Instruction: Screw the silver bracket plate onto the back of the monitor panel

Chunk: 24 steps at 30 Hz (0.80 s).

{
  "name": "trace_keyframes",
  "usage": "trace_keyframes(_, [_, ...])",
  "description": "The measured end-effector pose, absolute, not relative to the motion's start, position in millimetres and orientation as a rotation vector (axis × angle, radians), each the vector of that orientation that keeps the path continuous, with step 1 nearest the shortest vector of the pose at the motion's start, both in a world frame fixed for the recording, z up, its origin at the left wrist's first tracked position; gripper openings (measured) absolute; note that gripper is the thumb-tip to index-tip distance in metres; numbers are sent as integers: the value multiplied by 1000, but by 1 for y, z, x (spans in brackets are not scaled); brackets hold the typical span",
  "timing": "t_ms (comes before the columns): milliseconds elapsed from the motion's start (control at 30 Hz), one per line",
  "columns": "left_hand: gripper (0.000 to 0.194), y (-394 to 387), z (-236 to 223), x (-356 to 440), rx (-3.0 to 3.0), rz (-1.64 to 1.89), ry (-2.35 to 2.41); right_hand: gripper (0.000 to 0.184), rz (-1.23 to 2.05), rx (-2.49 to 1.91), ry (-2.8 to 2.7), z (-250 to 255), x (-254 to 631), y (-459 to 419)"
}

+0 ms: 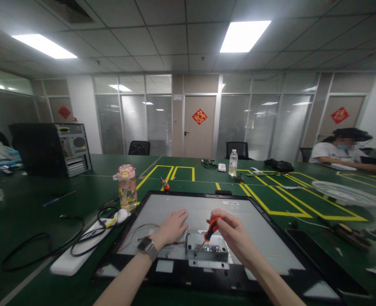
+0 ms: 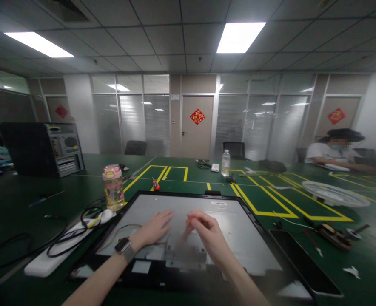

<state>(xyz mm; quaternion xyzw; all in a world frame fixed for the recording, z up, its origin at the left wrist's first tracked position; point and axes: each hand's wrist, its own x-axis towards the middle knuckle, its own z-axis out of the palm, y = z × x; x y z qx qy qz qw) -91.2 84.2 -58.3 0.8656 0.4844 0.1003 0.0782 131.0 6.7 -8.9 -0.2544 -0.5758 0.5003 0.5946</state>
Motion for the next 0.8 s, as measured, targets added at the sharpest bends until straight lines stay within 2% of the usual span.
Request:
trace_keyframes(233, [49,87,-62,-91,2591,325,1445,31,1185,-633,-1334,-9,134,8])
trace_keyframes(467, [49,87,-63,-92,2605,315,1458,27,828,-718,-1519,-7,133,5])
trace_keyframes(633, [48,87,-63,-91,2600,340,1453,39,876,-764,-1512,-7,134,3])
trace_keyframes(800, [49,86,-60,-91,2604,318,1452,27,899,-695,-1493,-10,133,6])
